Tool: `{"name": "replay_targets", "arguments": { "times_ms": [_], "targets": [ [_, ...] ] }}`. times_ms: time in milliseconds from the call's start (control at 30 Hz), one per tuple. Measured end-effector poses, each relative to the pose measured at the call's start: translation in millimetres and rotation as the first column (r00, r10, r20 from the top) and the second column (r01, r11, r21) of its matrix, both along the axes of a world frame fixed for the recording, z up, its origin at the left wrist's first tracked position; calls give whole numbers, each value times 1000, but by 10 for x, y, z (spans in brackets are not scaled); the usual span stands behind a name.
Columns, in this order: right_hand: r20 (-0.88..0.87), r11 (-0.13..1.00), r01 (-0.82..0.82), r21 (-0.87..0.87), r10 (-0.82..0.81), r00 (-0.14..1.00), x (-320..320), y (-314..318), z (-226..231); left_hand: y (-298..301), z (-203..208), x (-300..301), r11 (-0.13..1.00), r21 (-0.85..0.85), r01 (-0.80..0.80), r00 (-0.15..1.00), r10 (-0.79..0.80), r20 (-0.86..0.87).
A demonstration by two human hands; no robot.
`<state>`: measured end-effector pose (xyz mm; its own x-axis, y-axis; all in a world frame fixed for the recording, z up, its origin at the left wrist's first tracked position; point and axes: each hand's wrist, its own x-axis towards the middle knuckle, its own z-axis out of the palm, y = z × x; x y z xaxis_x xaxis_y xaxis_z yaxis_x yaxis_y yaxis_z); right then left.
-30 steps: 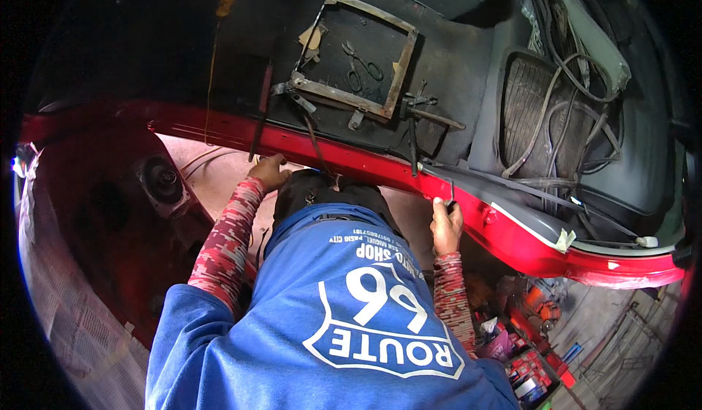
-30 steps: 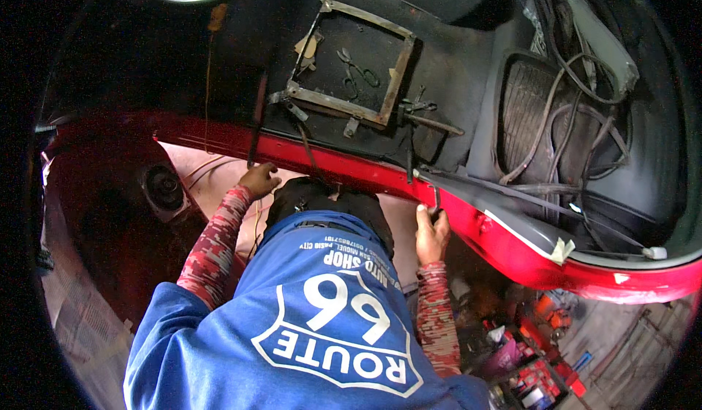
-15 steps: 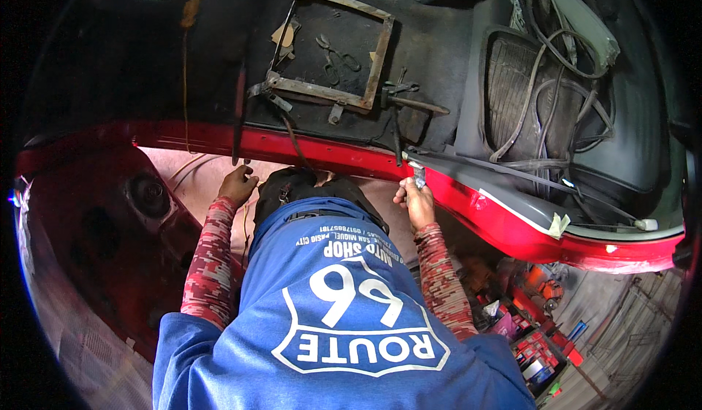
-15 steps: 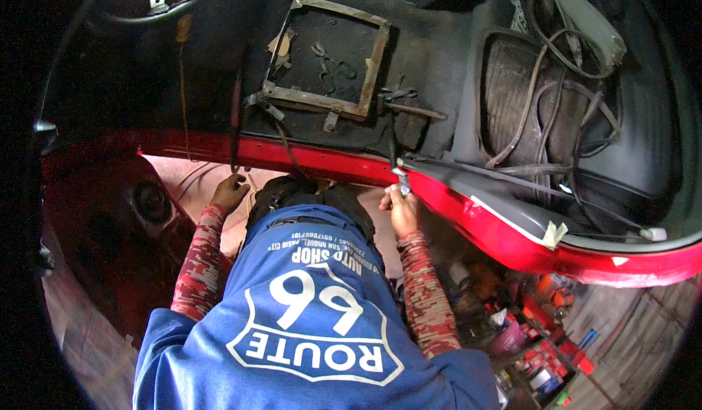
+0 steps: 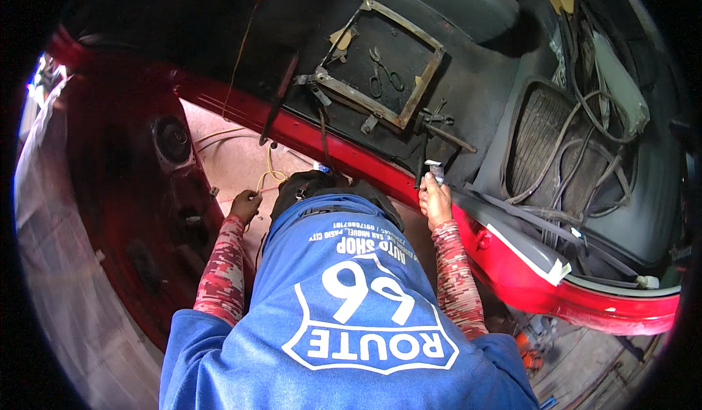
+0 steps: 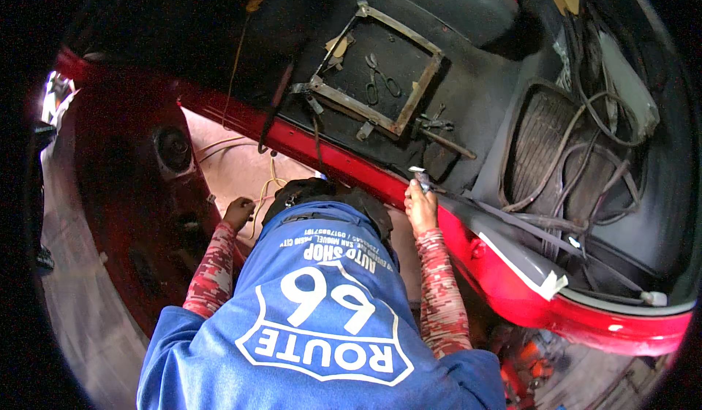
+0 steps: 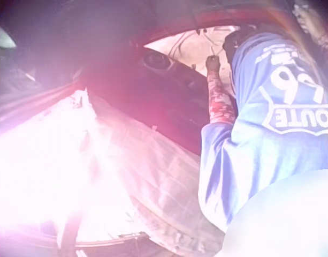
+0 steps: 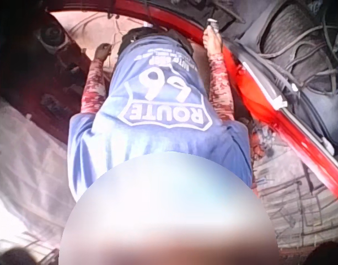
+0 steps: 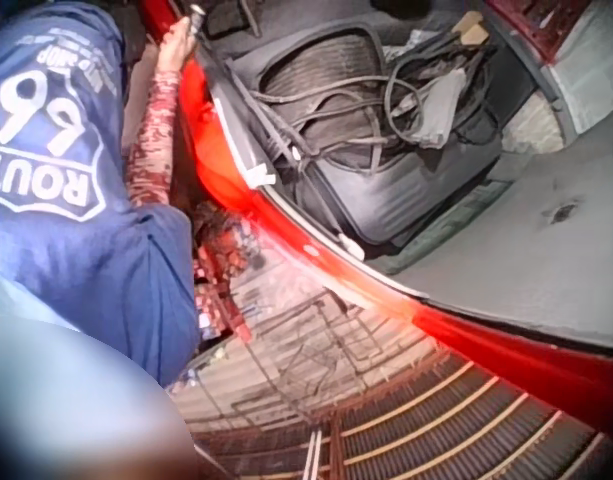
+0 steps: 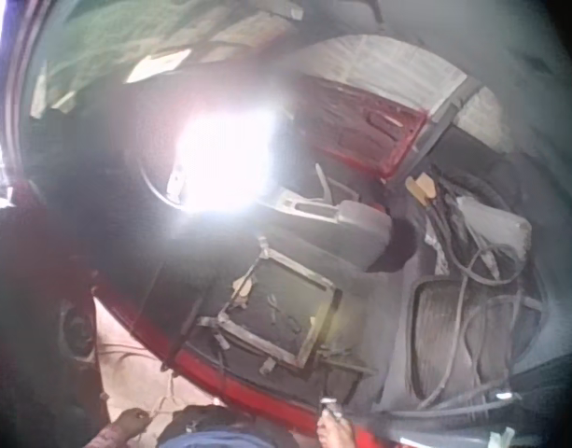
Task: The person retrieves a blowtorch and ignites it, then uses it to heat a metal part clamped in a vise. The person adjusts the flame and holds the torch steadily against the part for an extended period.
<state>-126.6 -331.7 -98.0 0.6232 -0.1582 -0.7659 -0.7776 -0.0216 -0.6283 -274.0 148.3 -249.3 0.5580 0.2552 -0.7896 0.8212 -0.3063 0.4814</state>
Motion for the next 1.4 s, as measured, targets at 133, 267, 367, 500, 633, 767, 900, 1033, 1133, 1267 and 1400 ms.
{"name": "replay_targets", "arguments": {
  "times_ms": [133,267,367,500,633,767,900,1033,1133,1267,1400],
  "targets": [
    [36,994,-101,45,99,994,108,-129,26,-79,43,-781,961,60,-271,925,277,-260],
    [45,977,-158,141,153,987,131,-310,-19,-450,44,-1319,957,39,-288,900,284,-330],
    [-11,976,-121,180,125,992,2,-495,-242,-906,-8,-1522,958,15,-285,913,276,-299],
    [-163,999,-22,35,27,986,-49,-561,-973,-1486,-48,-1668,995,96,-25,1000,24,11],
    [-131,799,-156,-581,97,987,251,-716,-1844,-1743,175,-1970,986,166,-4,1000,0,24],
    [-41,498,-183,-848,283,958,807,-1074,-2327,-1870,600,-2594,881,64,-469,860,472,-193],
    [-428,-17,-505,-863,556,712,1416,-1540,-2323,-2176,844,-3230,783,149,-604,689,607,-396],
    [-666,-178,-708,-683,550,504,1736,-1797,-2313,-2600,829,-3743,931,199,-305,833,362,-418],
    [-730,-261,-740,-620,536,423,1830,-1779,-2302,-2855,763,-3889,942,213,-258,908,312,-280],
    [-762,-534,-610,-586,618,192,1794,-1683,-2063,-2969,797,-3764,902,242,-357,803,429,-414],
    [-606,-120,-798,-591,719,341,1776,-1433,-1789,-3022,768,-3626,861,247,-445,768,508,-389]
  ]
}}
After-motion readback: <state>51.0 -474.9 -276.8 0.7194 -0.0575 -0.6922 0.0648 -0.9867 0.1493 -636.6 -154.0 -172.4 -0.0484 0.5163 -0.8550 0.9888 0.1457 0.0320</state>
